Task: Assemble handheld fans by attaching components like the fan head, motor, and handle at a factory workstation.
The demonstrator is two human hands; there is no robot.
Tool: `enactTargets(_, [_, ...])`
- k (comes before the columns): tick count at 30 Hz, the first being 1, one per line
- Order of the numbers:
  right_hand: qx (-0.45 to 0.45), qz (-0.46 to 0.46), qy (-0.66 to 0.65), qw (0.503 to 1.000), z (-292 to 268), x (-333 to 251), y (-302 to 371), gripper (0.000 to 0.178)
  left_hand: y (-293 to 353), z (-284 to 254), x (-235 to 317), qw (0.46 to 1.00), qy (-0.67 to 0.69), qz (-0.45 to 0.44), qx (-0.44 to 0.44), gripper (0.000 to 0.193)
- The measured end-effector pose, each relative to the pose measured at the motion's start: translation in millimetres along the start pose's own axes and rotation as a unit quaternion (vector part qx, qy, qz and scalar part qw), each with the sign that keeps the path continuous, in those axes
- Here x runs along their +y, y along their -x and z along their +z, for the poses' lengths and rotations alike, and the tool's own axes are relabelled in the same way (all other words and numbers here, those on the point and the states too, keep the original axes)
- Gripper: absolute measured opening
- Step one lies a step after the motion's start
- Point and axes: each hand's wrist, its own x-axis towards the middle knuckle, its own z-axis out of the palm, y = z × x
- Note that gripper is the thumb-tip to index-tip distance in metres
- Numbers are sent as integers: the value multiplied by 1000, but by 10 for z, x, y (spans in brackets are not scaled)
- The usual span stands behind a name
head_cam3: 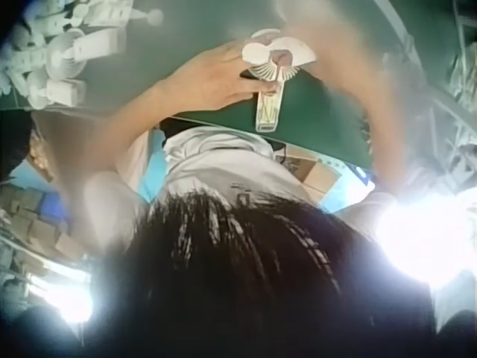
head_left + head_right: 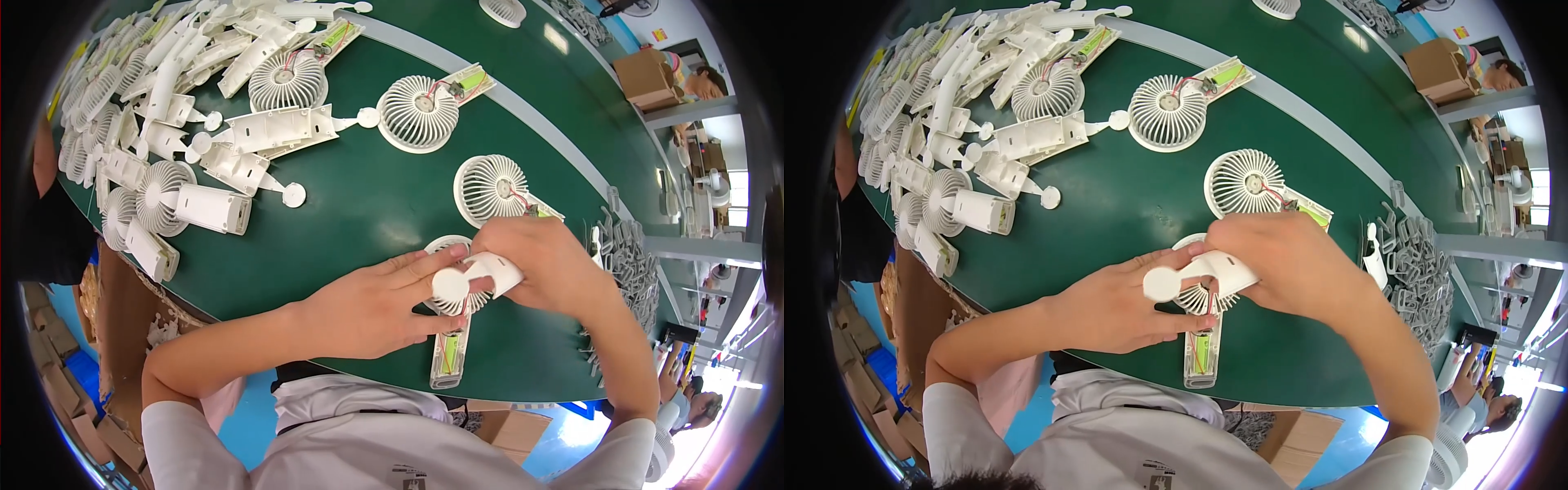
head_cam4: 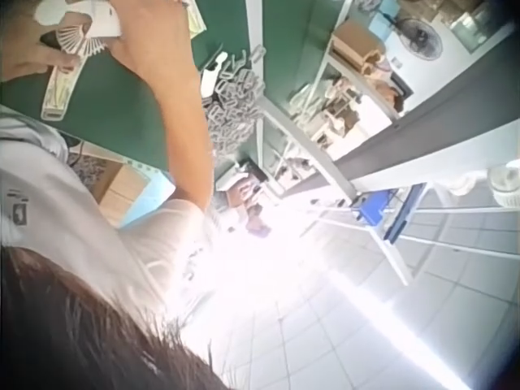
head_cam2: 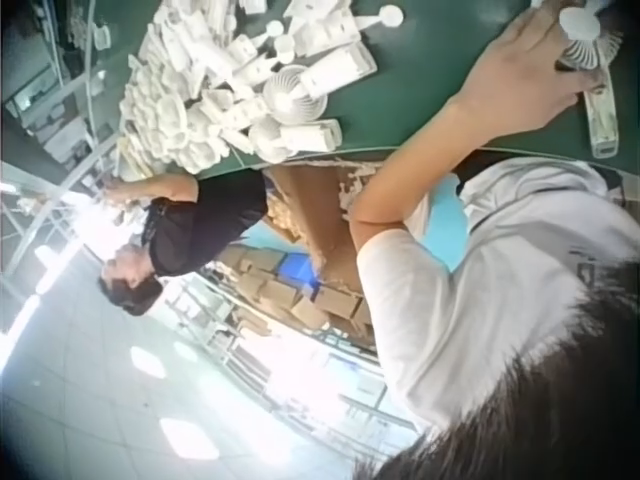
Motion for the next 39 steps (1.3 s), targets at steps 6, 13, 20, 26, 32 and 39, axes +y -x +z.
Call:
enactTargets(6, [-3, 73, 0, 997, 80, -169, 14, 42, 57, 27, -9, 998, -33, -26, -54, 55])
enactTargets(13, [-5, 321, -177, 930, 99, -187, 27, 44, -27, 0, 8, 996, -76, -13, -42, 58])
enactTargets(20, [-22, 317, -70, 946, 157, -535, 88, 41, -64, 20, 141, 994, -58, -45, -84, 43])
enactTargets(26, [62, 278, -23, 958, 107, -859, 568, 70, 190, 649, 602, 941, -245, -221, 76, 54])
enactTargets(32, [165, 230, 71, 957, 654, -959, 725, 53, 195, 913, 747, 910, -294, -267, 117, 49])
enactTargets(39, [157, 225, 147, 950, 853, -914, 657, 57, 216, 950, 744, 912, -293, -259, 122, 47])
